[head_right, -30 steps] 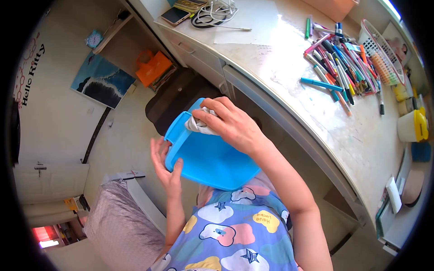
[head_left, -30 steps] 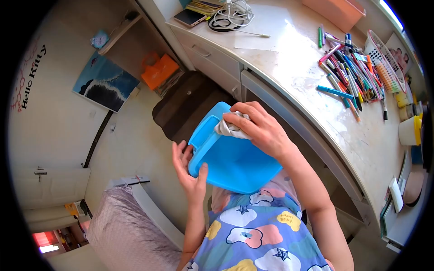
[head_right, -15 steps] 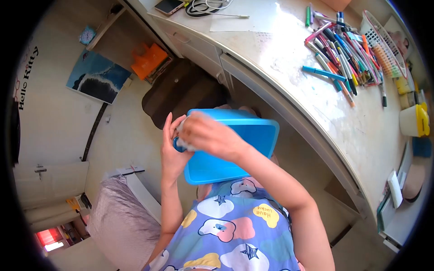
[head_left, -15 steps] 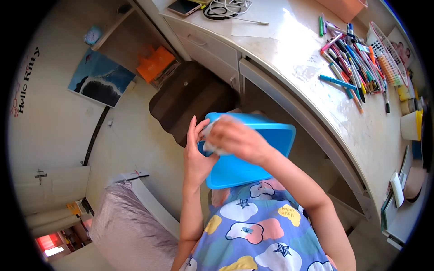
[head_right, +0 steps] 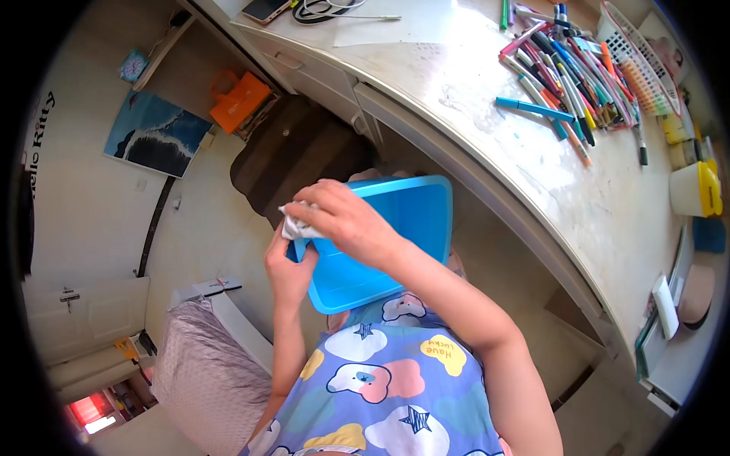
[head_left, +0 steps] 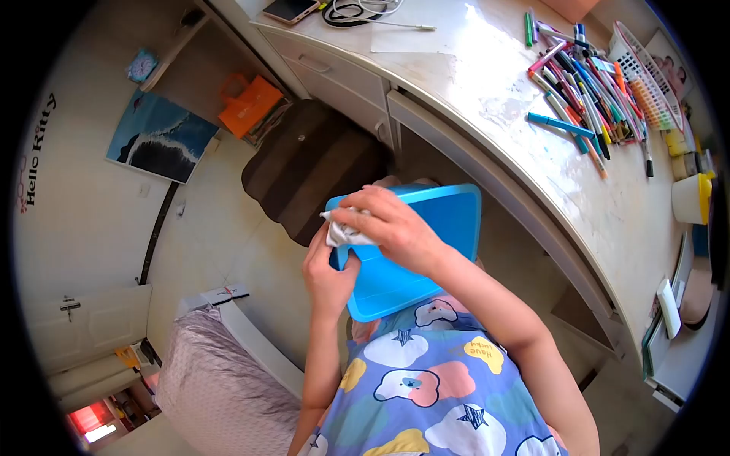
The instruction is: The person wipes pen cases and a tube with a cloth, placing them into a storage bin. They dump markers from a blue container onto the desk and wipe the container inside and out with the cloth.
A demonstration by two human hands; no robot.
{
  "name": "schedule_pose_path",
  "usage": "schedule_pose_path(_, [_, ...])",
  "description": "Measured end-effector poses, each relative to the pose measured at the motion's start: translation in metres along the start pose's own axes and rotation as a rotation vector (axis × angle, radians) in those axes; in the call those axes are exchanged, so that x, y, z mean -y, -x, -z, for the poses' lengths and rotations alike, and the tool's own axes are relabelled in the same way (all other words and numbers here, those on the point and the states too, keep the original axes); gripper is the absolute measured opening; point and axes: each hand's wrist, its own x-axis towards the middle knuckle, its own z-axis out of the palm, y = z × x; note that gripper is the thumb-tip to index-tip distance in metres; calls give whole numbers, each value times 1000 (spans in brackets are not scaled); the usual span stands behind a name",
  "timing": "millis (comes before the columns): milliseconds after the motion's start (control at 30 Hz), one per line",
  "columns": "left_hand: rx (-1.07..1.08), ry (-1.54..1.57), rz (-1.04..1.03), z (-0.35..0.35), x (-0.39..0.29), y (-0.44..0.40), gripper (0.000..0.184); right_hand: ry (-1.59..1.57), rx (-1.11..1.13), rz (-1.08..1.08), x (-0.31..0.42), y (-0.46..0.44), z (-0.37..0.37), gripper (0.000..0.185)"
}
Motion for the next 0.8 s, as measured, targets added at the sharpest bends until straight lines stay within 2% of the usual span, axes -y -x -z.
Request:
schedule_pose_path(133, [-25,59,-44,12,12,8,54,51,-22,-98,-24,24,10,46])
schedule_pose_path(367, [-24,215,128,24,31,27,56,321,-52,-203,-49,49,43,47])
schedule_pose_path(467, [2,83,99,35,19,30,56,338,-51,-143,-49,47,49,43])
schedule_pose_path(567, [33,-295,-123,54,1,12,57,268,-23,-101,-37,40,48,41])
schedule_pose_path(600, [13,-355,-152,54,-8,5,56,249,-14,-72,-34,38,47,41])
schedule_pose_path(700, [165,-385,-218,46,-34,-15,48,190,82,-78,-20,32,50,39])
schedule_pose_path(733, [175,-412,-246,43,-33,-16,44,133,161,-114,-17,30,56,48])
schedule_pose_path(800, [199,-460,-301,35,-28,-16,37,-22,-8,-413,-4,24,68,56])
